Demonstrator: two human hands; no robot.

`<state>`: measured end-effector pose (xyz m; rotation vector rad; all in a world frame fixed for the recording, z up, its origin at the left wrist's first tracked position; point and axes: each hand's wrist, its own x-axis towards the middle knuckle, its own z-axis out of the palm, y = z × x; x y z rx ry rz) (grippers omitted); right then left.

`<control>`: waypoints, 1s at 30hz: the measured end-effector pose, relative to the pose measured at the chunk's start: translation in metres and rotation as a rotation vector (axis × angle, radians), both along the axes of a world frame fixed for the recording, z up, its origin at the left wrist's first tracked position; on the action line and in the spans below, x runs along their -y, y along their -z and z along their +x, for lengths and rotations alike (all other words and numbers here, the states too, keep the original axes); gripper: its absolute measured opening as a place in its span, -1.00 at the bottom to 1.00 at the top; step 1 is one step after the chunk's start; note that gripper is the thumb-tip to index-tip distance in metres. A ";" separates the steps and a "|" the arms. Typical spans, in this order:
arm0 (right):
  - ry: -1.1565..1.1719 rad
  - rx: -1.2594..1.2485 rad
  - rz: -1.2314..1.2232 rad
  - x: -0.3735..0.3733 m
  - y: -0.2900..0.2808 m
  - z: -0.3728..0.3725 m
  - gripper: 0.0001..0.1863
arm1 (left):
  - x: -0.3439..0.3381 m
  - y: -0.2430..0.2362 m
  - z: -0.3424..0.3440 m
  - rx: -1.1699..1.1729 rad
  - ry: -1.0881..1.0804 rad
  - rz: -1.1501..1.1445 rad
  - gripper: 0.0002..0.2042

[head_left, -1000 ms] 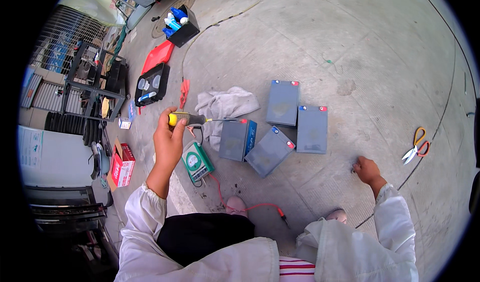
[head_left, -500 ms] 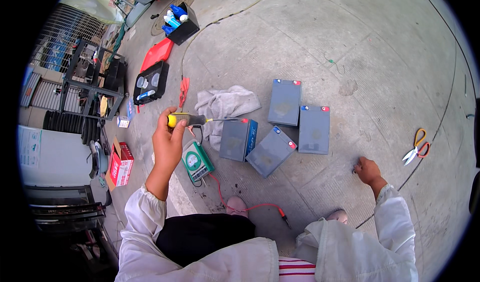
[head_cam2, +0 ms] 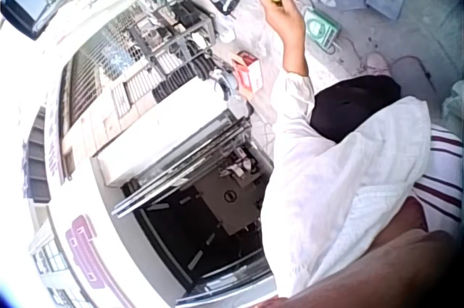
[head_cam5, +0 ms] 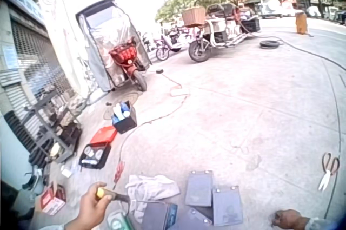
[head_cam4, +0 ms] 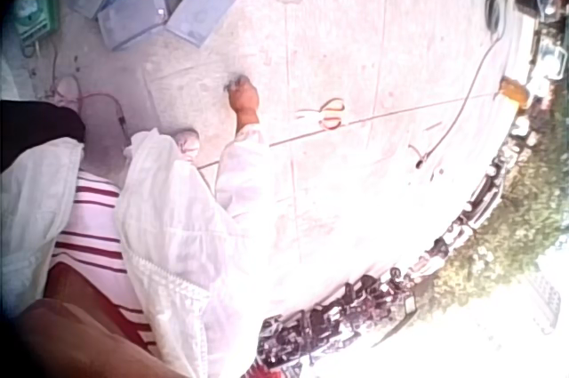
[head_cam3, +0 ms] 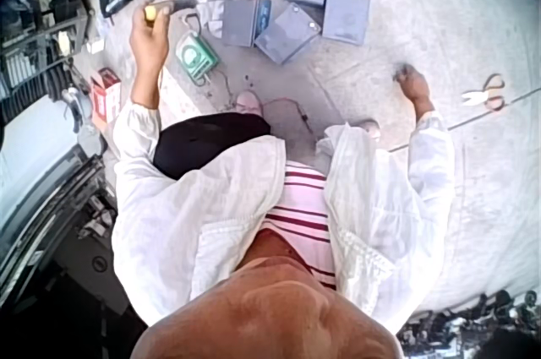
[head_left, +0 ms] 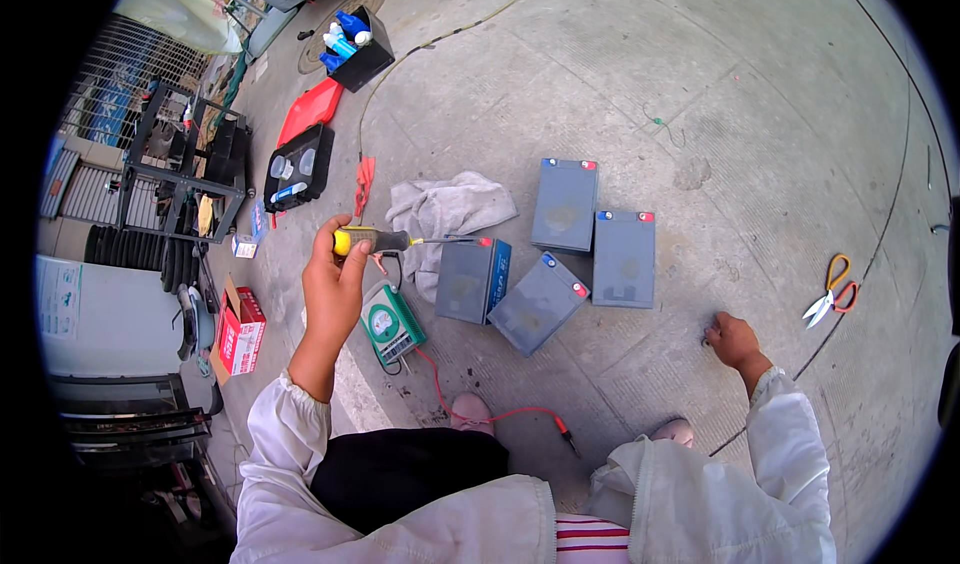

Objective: The person uses a yellow screwdriver to test the terminals of several gray rectangular batteries arranged on the floor. The person repeatedly touches the screwdriver to the positive and negative terminals of each battery, likely checking for voltage or continuity.

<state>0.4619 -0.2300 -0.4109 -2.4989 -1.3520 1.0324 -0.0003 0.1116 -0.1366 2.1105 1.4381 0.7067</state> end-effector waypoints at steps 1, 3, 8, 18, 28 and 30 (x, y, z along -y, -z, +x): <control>0.000 0.004 0.000 0.000 0.000 0.000 -0.70 | 0.000 0.000 -0.001 0.008 0.005 -0.002 -0.62; 0.012 0.005 0.009 0.000 -0.002 0.000 -0.70 | -0.002 -0.002 0.003 -0.003 0.069 0.005 -0.61; 0.002 0.000 -0.014 -0.003 0.003 -0.011 -0.69 | -0.012 -0.015 0.017 -0.047 0.219 -0.013 -0.56; -0.168 0.093 0.462 -0.136 -0.201 -0.039 -0.77 | -0.017 0.019 0.062 0.498 0.347 -0.354 -0.58; -0.835 0.043 0.924 -0.308 -0.320 -0.238 -0.50 | -0.033 0.050 0.037 0.633 0.357 -0.257 -0.55; -0.923 0.060 0.877 -0.313 -0.304 -0.240 -0.47 | -0.032 0.048 0.036 0.681 0.397 -0.364 -0.54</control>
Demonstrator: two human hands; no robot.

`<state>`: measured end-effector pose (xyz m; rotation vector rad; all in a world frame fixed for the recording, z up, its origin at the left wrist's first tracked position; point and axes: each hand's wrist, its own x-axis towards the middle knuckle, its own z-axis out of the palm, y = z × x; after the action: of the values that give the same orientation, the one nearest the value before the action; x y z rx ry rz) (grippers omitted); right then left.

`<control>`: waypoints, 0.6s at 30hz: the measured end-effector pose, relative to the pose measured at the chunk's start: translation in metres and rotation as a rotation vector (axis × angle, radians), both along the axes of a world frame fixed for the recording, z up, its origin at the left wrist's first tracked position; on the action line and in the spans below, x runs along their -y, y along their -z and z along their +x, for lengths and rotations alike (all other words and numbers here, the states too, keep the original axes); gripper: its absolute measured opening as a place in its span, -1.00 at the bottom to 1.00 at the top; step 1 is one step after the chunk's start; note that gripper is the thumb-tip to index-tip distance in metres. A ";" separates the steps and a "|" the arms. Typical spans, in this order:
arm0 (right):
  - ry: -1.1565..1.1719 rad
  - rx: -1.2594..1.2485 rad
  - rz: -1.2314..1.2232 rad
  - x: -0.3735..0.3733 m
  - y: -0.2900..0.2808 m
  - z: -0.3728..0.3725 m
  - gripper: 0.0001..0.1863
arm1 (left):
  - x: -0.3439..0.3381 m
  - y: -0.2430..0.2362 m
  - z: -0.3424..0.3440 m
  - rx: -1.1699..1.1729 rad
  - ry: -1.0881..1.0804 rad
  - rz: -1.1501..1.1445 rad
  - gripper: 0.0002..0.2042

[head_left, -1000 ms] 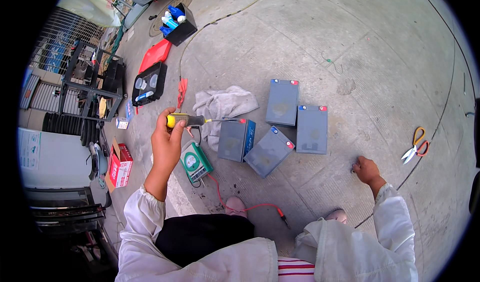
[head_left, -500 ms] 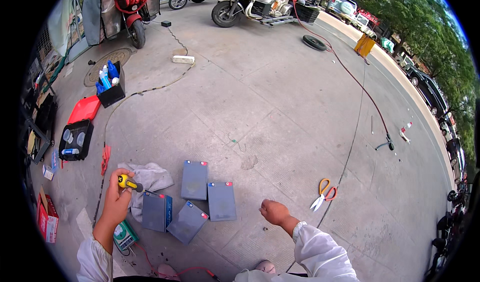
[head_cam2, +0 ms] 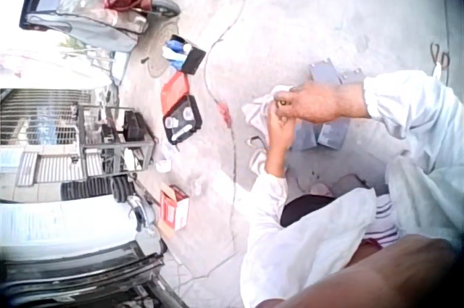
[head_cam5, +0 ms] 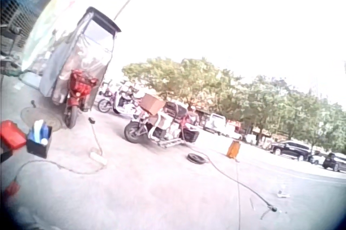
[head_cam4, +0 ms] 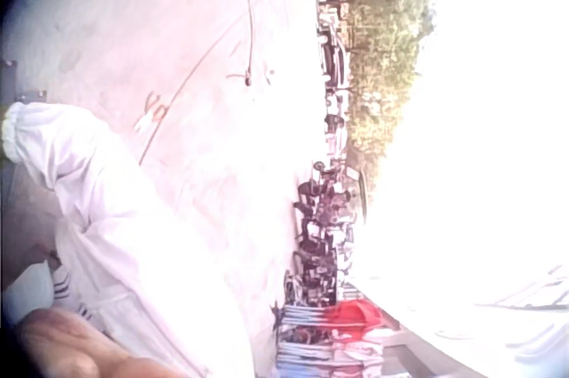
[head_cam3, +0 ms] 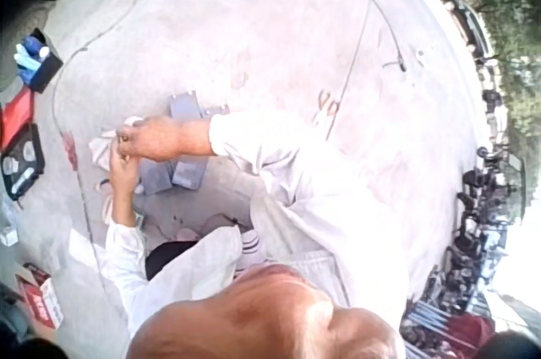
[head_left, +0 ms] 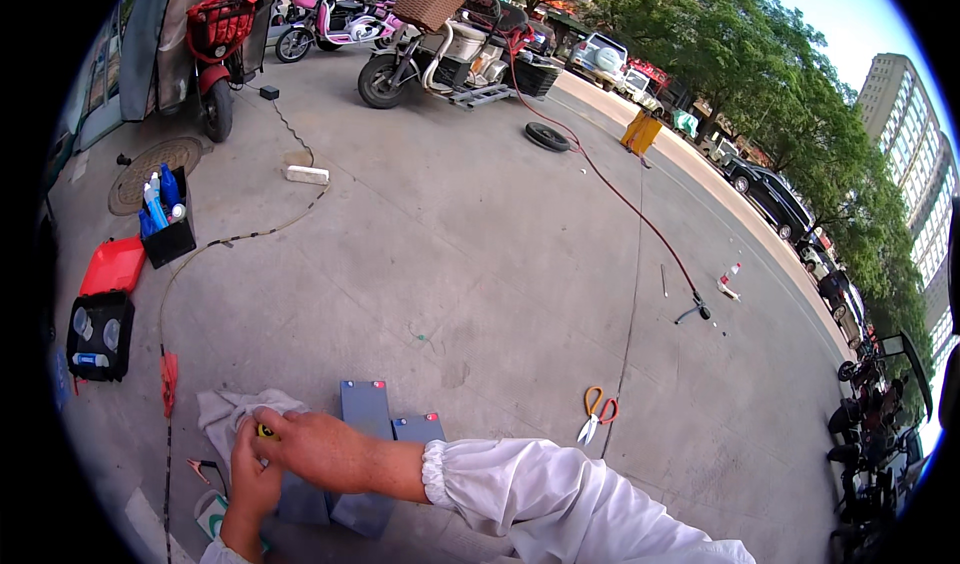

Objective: The person uses a yellow screwdriver to test the terminals of several gray rectangular batteries arranged on the floor. The person repeatedly touches the screwdriver to the positive and negative terminals of each battery, likely checking for voltage or continuity.

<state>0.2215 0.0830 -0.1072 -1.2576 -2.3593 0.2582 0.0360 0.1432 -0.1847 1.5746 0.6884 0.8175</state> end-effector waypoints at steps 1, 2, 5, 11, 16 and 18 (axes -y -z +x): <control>-0.001 0.005 -0.007 -0.005 0.002 -0.003 -0.49 | 0.001 -0.002 -0.002 0.006 0.027 -0.046 -0.53; -0.002 0.009 -0.014 -0.008 0.003 -0.005 -0.51 | 0.002 0.001 -0.001 0.049 0.018 -0.076 -0.52; 0.056 0.097 0.029 -0.011 0.002 -0.009 -0.62 | 0.003 0.015 0.001 0.120 0.028 -0.114 -0.50; 0.319 0.103 -0.101 -0.030 0.001 -0.026 -0.70 | 0.005 0.047 0.010 0.108 -0.155 -0.010 -0.49; 0.294 0.126 -0.207 -0.027 -0.013 -0.025 -0.67 | 0.002 0.059 0.013 0.119 -0.122 0.095 -0.57; 0.158 0.099 0.023 -0.017 -0.010 -0.024 -0.64 | -0.009 0.057 -0.001 -0.160 -0.005 0.300 -0.57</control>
<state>0.1975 0.1005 -0.0972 -1.4674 -2.3214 0.1209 0.0349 0.1523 -0.2415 1.9255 0.7080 0.8328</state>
